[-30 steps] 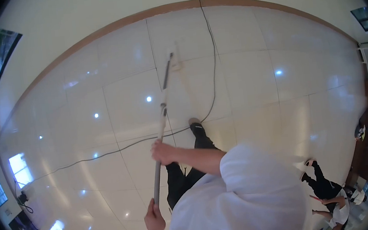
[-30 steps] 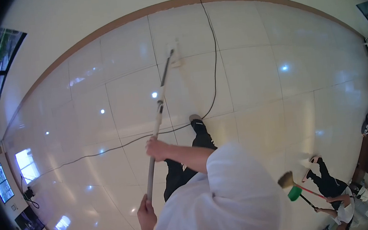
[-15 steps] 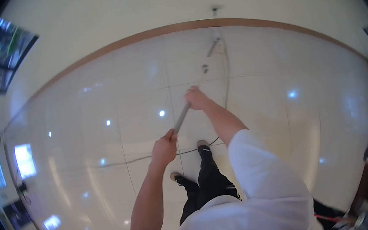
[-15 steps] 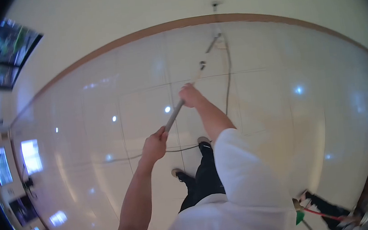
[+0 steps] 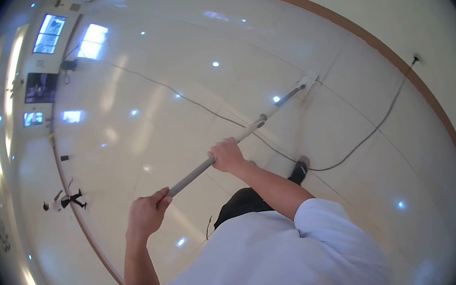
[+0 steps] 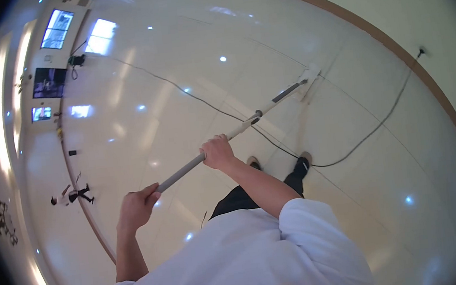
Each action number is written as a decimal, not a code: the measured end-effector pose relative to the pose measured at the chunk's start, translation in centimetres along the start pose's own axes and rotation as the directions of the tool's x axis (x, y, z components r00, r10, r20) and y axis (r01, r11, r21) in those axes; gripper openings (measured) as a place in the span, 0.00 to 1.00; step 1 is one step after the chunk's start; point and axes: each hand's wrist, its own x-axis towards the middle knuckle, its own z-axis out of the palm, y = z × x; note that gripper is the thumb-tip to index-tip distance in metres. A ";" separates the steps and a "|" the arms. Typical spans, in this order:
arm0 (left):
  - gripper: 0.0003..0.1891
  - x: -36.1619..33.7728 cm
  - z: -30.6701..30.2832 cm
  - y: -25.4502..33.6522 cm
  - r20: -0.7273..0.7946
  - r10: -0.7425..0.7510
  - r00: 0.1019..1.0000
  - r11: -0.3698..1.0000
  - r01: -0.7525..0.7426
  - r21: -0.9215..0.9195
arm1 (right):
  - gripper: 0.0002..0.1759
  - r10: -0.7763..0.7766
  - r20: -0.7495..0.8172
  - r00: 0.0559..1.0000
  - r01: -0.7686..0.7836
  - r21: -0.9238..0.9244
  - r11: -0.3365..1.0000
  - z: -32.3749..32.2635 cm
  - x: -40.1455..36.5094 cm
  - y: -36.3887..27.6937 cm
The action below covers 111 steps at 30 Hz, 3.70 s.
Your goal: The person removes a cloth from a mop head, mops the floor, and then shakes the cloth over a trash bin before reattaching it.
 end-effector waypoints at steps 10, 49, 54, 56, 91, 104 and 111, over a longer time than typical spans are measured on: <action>0.14 -2.1 -5.0 -7.6 0.042 0.309 0.950 0.932 -0.311 0.186 | 0.20 0.011 -0.255 0.967 0.017 0.108 0.994 5.9 -3.6 -7.9; 0.13 46.2 -4.3 -79.1 -0.317 -0.065 0.946 0.998 0.063 -0.018 | 0.11 -0.445 -0.195 0.874 0.463 0.061 0.884 58.4 78.5 -21.9; 0.12 60.3 -16.4 -87.6 -0.136 0.181 0.974 0.983 -0.181 0.014 | 0.14 -0.206 -0.107 0.973 0.205 -0.011 0.979 56.8 93.5 -24.5; 0.12 65.4 -22.7 -86.3 -0.034 0.240 0.970 0.970 -0.238 0.038 | 0.17 -0.050 -0.075 0.996 0.049 -0.014 0.999 52.7 94.3 -23.6; 0.18 159.4 -43.2 -138.1 0.151 0.554 0.819 0.830 -0.558 -0.020 | 0.13 0.348 -0.121 0.930 -0.368 -0.292 0.883 70.4 188.6 -16.1; 0.19 177.1 -60.2 -160.2 0.139 0.038 0.990 0.999 -0.038 0.000 | 0.16 0.024 0.349 0.937 0.043 -0.182 0.982 83.4 220.2 -24.3; 0.18 181.9 -71.2 -171.5 -0.282 -0.329 0.901 0.933 0.355 0.048 | 0.10 -0.388 0.212 0.897 0.366 0.136 0.921 93.1 249.8 -37.4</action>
